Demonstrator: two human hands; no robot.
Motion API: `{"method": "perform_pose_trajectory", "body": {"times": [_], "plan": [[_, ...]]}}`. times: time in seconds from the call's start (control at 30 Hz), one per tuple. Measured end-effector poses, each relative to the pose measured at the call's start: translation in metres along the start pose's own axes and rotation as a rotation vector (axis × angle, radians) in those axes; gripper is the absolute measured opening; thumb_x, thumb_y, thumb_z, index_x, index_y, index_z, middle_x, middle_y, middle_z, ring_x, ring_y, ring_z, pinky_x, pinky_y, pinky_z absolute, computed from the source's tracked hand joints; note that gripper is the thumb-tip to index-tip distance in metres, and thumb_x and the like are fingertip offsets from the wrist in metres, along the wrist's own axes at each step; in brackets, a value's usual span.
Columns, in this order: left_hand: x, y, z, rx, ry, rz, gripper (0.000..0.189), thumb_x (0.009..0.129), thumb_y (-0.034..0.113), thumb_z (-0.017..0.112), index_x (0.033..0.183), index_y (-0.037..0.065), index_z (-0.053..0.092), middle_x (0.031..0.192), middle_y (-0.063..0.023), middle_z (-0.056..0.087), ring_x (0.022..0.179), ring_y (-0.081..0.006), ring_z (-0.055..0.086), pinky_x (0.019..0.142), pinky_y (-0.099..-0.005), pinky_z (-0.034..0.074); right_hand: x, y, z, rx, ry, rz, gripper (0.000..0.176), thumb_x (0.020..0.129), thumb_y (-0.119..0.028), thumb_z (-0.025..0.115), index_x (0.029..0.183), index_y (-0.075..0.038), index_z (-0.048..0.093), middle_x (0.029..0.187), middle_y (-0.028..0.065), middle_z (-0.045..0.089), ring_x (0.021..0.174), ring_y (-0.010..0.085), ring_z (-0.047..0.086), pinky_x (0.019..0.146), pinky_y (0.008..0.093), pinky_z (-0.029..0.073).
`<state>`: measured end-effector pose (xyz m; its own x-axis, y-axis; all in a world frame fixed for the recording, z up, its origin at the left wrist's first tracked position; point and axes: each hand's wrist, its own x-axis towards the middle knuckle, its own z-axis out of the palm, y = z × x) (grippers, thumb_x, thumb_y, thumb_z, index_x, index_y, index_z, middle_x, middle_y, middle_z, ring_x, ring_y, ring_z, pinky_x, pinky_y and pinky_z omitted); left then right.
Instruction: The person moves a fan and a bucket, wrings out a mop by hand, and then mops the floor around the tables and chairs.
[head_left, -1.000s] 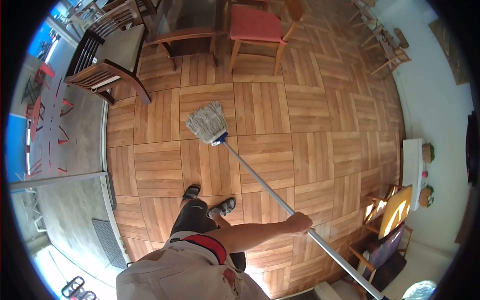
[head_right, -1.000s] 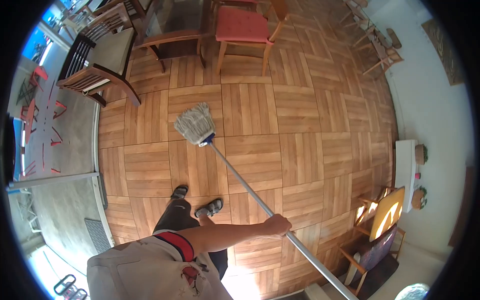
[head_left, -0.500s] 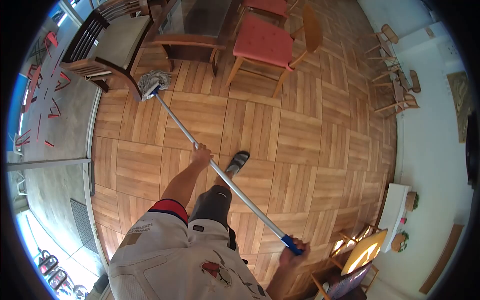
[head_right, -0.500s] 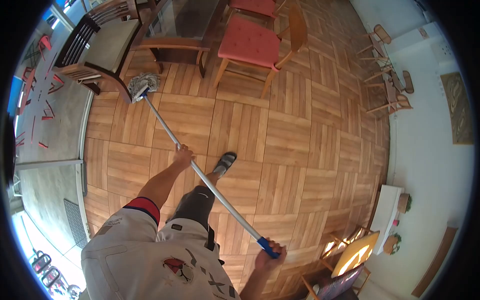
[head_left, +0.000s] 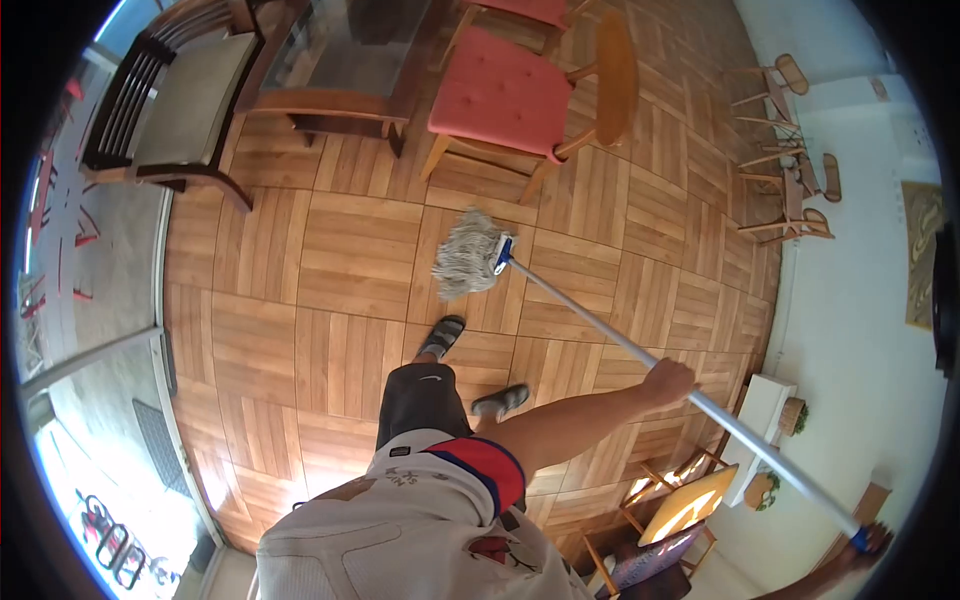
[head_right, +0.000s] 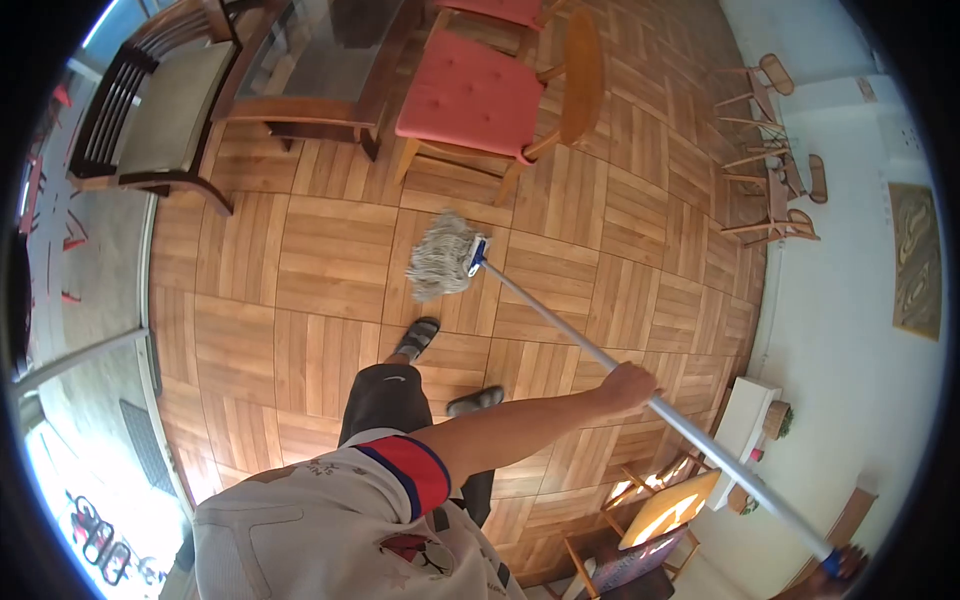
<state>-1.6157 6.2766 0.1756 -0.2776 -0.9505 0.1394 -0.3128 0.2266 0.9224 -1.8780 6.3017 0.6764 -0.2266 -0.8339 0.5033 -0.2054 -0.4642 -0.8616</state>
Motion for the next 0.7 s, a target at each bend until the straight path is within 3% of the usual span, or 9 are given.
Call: {"method": "perform_pose_trajectory", "body": {"times": [0.03,0.07,0.1,0.2,0.23,0.4,0.5,0.53,0.7], "plan": [[0.008,-0.004,-0.009,0.005,0.013,-0.05,0.03,0.086,0.032,0.051,0.072,0.009,0.065,0.068,-0.0099,0.062,0.071,-0.0279,0.062,0.062,-0.0417,0.045,0.061,0.006,-0.056,0.16,-0.54,0.237,0.035,0.095,-0.013,0.033,0.061,-0.013,0.025,0.055,0.0002,0.025,0.052,0.0115,0.025,0.058,0.0288,0.033],[0.015,-0.007,-0.017,0.011,0.028,-0.102,0.03,0.086,0.031,0.051,0.072,0.009,0.065,0.068,-0.0098,0.062,0.07,-0.0278,0.062,0.062,-0.0413,0.045,0.084,0.022,-0.031,0.212,-0.617,0.277,0.036,0.095,-0.011,0.033,0.06,-0.013,0.024,0.055,0.0004,0.022,0.053,0.0118,0.024,0.058,0.0288,0.031],[0.019,-0.014,-0.028,0.025,0.048,-0.149,0.029,0.086,0.031,0.051,0.073,0.009,0.066,0.069,-0.0096,0.062,0.07,-0.0278,0.062,0.063,-0.0408,0.046,0.084,0.036,0.016,0.041,-0.018,0.175,0.037,0.094,-0.01,0.033,0.059,-0.013,0.023,0.054,0.0003,0.021,0.053,0.0122,0.023,0.057,0.0295,0.029],[-0.01,-0.052,-0.055,0.128,0.16,-0.239,0.022,0.085,0.028,0.052,0.078,0.013,0.066,0.073,-0.0088,0.063,0.072,-0.0274,0.062,0.064,-0.0403,0.046,0.117,0.115,0.061,0.371,-0.634,0.314,0.037,0.093,-0.009,0.035,0.058,-0.013,0.024,0.052,0.0001,0.024,0.051,0.0121,0.022,0.057,0.0298,0.026],[-0.029,-0.072,-0.064,0.118,0.226,-0.27,0.018,0.083,0.027,0.054,0.081,0.014,0.066,0.075,-0.0082,0.063,0.074,-0.0275,0.062,0.065,-0.041,0.047,0.104,0.15,0.082,0.217,-0.278,0.214,0.038,0.093,-0.009,0.032,0.057,-0.014,0.027,0.051,-0.0017,0.025,0.049,0.0115,0.024,0.055,0.028,0.028],[-0.206,-0.225,-0.086,0.438,0.619,-0.716,0.011,0.066,0.009,0.06,0.077,0.008,0.059,0.081,-0.0151,0.056,0.087,-0.0322,0.053,0.076,-0.044,0.045,-0.079,0.287,0.235,0.364,-0.128,0.584,0.039,0.091,-0.023,0.04,0.055,-0.016,0.028,0.048,0.0006,0.03,0.048,0.0157,0.036,0.051,0.0296,0.034],[-0.343,-0.273,-0.125,0.776,0.758,-0.869,0.023,0.071,0.025,0.063,0.084,0.005,0.062,0.086,-0.0153,0.058,0.087,-0.0324,0.052,0.086,-0.0396,0.04,-0.234,0.319,0.293,0.305,-0.031,0.792,0.034,0.09,-0.028,0.047,0.06,-0.012,0.044,0.055,0.0046,0.047,0.054,0.0198,0.049,0.054,0.0353,0.044],[-0.373,-0.279,-0.149,0.661,0.55,-1.086,0.031,0.075,0.035,0.062,0.08,0.004,0.065,0.079,-0.0161,0.061,0.084,-0.033,0.055,0.085,-0.0398,0.041,-0.271,0.341,0.287,0.439,-0.032,0.999,0.034,0.091,-0.034,0.048,0.067,-0.01,0.044,0.054,0.0029,0.044,0.054,0.0184,0.046,0.061,0.0352,0.042],[-0.406,-0.206,-0.166,0.541,-0.153,-1.058,0.042,0.077,0.044,0.056,0.065,0.005,0.066,0.065,-0.0184,0.062,0.069,-0.0365,0.062,0.067,-0.0456,0.048,-0.297,0.315,0.225,0.444,-0.027,1.117,0.024,0.089,-0.029,0.055,0.079,-0.008,0.047,0.073,0.005,0.046,0.074,0.0194,0.048,0.075,0.0358,0.041]]}}
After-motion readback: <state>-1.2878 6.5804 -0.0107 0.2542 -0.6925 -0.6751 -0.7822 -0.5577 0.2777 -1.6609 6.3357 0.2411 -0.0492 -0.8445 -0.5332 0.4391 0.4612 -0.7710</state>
